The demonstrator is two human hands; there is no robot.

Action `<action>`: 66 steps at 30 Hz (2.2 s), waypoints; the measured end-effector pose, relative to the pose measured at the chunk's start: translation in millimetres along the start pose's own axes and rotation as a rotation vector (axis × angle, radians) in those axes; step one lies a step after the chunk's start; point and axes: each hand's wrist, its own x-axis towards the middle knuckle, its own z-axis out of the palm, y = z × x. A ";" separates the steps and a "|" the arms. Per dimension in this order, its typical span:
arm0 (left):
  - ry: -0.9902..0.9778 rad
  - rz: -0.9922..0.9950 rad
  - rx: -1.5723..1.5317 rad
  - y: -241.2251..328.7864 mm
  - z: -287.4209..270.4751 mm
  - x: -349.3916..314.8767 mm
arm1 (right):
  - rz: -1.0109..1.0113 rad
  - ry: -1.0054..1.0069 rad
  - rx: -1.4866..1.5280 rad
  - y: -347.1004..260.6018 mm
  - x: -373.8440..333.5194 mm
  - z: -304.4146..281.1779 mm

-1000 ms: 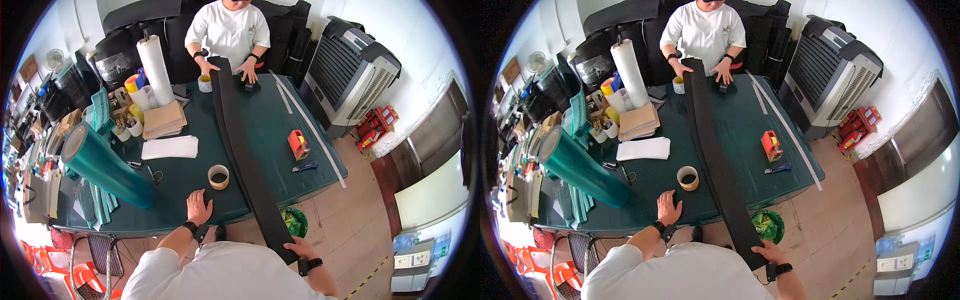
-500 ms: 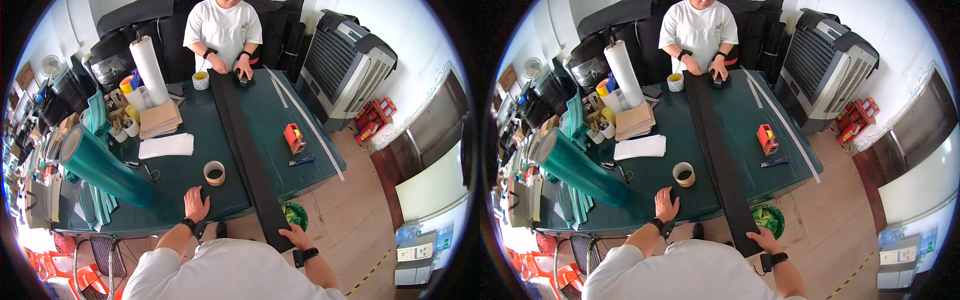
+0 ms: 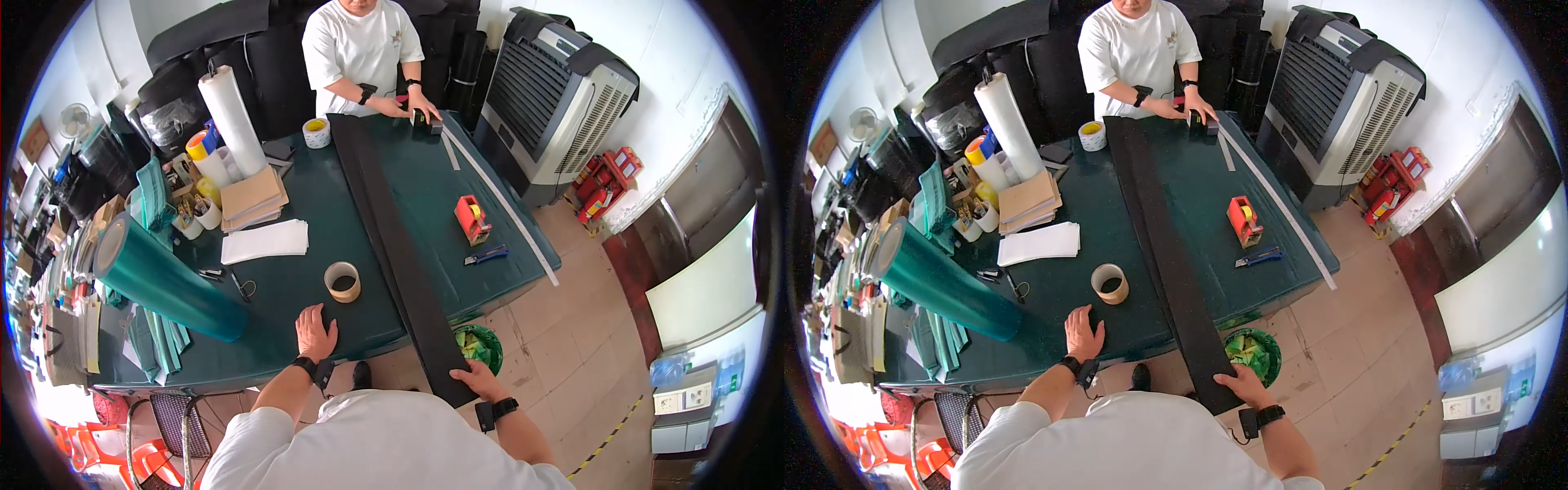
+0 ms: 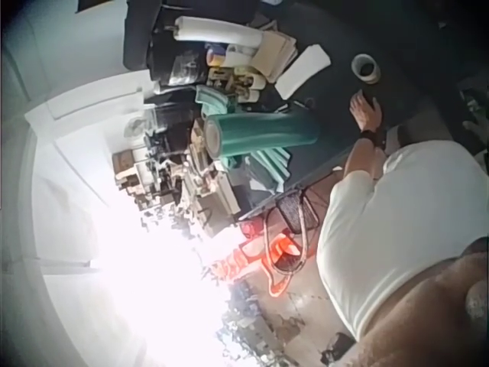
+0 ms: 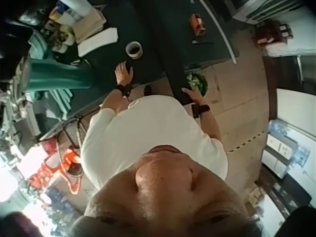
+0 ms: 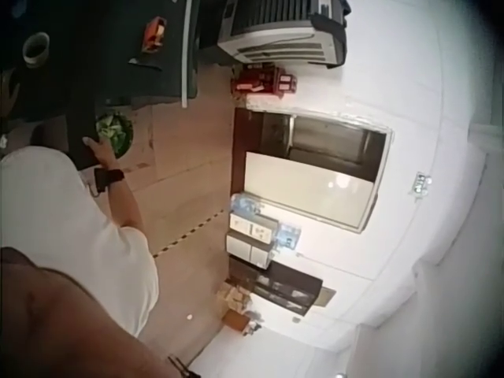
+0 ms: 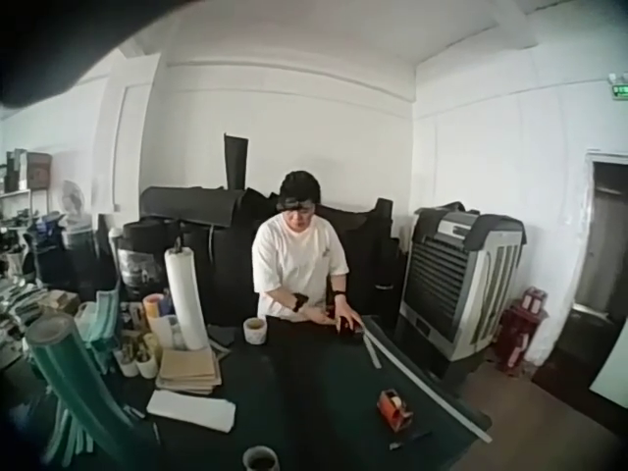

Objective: The person moves a roll of green film and a roll of tape, then places two long black foam strips on the table. After receiving a strip of adhesive backing, the person aligns and presses it onto one of the black strips.

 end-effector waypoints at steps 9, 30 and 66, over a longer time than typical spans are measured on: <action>0.008 -0.009 0.020 3.8 -0.6 1.2 | -0.011 -0.015 0.055 8.3 2.9 1.2; 0.054 0.000 0.072 4.8 3.7 1.8 | -0.221 0.089 -0.085 -11.9 24.5 7.7; -0.022 -0.040 -0.111 -7.0 -6.3 2.7 | -0.059 0.527 -1.121 -83.5 80.1 64.6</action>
